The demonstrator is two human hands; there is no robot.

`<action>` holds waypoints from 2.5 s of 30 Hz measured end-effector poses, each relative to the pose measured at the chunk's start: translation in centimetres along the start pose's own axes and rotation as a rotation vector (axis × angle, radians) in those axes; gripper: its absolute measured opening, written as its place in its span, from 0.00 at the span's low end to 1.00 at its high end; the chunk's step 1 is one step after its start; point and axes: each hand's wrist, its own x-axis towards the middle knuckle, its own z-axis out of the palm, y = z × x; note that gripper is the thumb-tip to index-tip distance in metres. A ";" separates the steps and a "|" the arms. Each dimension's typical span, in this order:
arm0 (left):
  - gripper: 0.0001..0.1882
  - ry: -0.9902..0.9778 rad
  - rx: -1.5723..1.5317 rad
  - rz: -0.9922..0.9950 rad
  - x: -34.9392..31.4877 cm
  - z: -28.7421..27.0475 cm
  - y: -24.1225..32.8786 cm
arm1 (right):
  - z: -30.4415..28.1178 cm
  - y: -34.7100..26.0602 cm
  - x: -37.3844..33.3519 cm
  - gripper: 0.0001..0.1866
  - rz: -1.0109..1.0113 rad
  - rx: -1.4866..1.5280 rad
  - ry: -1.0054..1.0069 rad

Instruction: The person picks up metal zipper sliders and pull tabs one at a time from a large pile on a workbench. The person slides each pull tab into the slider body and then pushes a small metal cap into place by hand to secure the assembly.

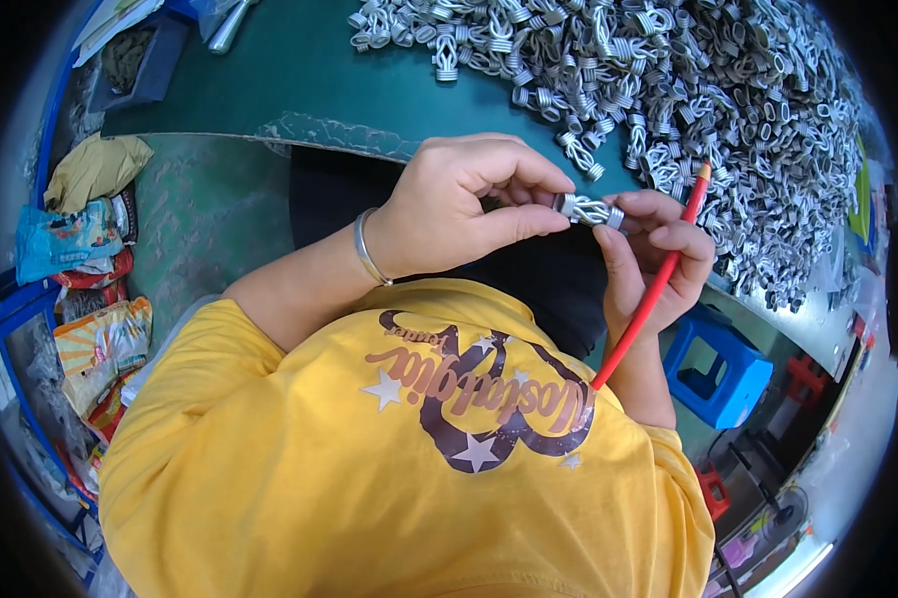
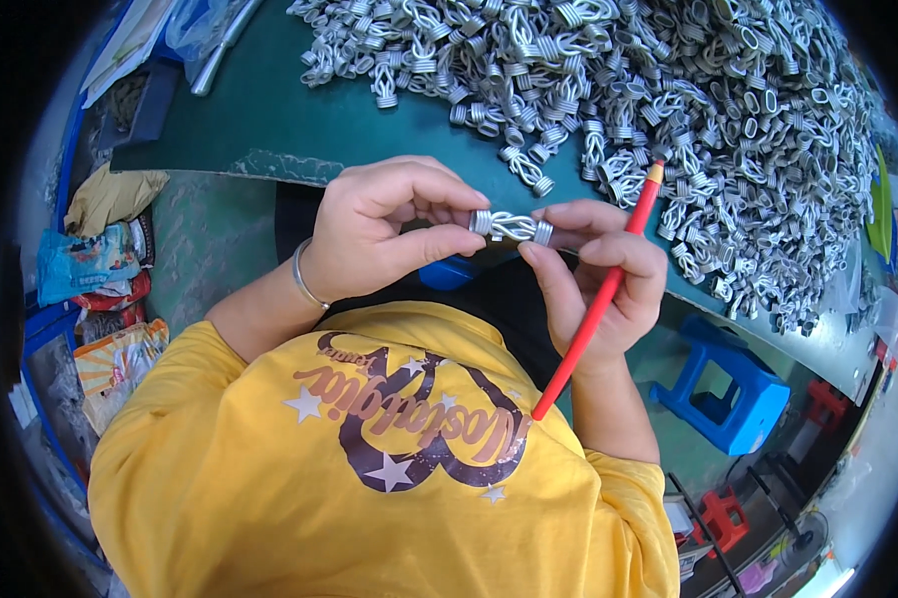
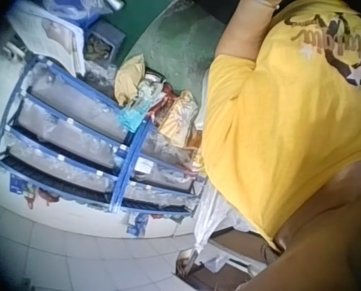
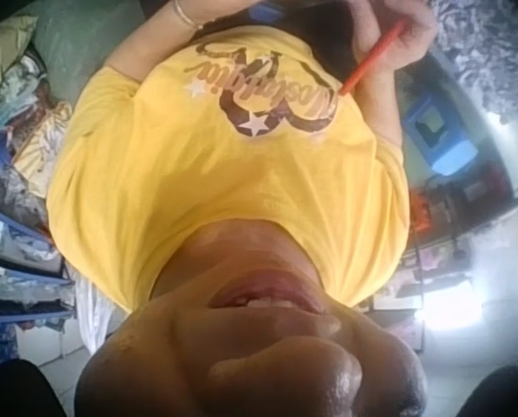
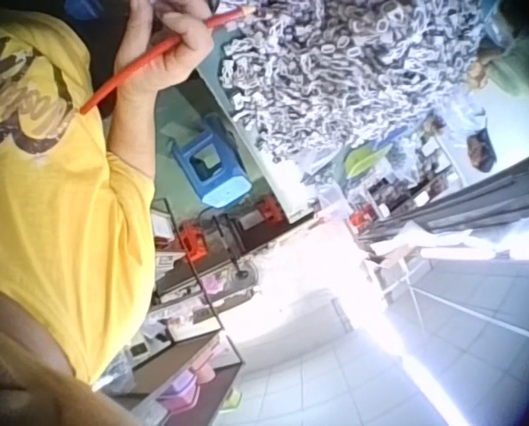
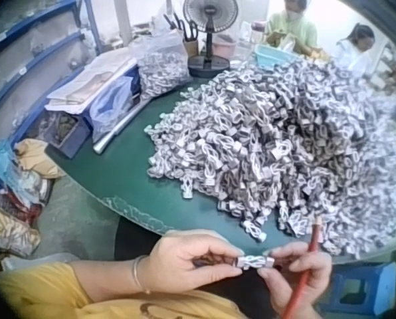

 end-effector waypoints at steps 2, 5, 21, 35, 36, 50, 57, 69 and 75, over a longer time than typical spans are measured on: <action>0.11 -0.006 -0.131 -0.144 -0.3 0.1 -0.3 | -0.2 -0.2 0.2 0.23 -0.067 -0.018 0.004; 0.11 -0.040 -0.401 -0.350 -0.5 0.5 -0.5 | -0.2 -0.4 0.4 0.25 -0.129 -0.067 -0.041; 0.14 0.002 -0.085 -0.604 -5.3 -0.2 -4.6 | -0.7 0.9 2.1 0.15 -0.141 -0.757 -0.087; 0.12 0.069 -0.375 -0.321 -0.6 0.5 0.3 | -0.2 -1.6 1.8 0.10 0.426 0.162 0.026; 0.12 0.057 -0.394 -0.328 -0.3 0.4 0.6 | -0.3 -1.4 1.7 0.10 0.431 0.197 0.015; 0.12 0.051 -0.354 -0.218 -1.0 0.5 0.0 | -0.2 -0.7 0.7 0.21 -0.008 -0.035 -0.055; 0.10 0.013 -0.481 -0.303 -1.6 0.2 -0.3 | -0.4 -1.1 0.4 0.20 0.041 -0.052 -0.161; 0.20 -0.173 0.039 -0.637 -4.8 -0.8 -4.1 | -3.1 0.7 4.7 0.18 -0.240 -1.120 -0.121; 0.12 -0.293 0.056 -0.452 -3.3 -0.7 -2.0 | -2.6 1.1 5.0 0.15 -0.252 -1.133 -0.105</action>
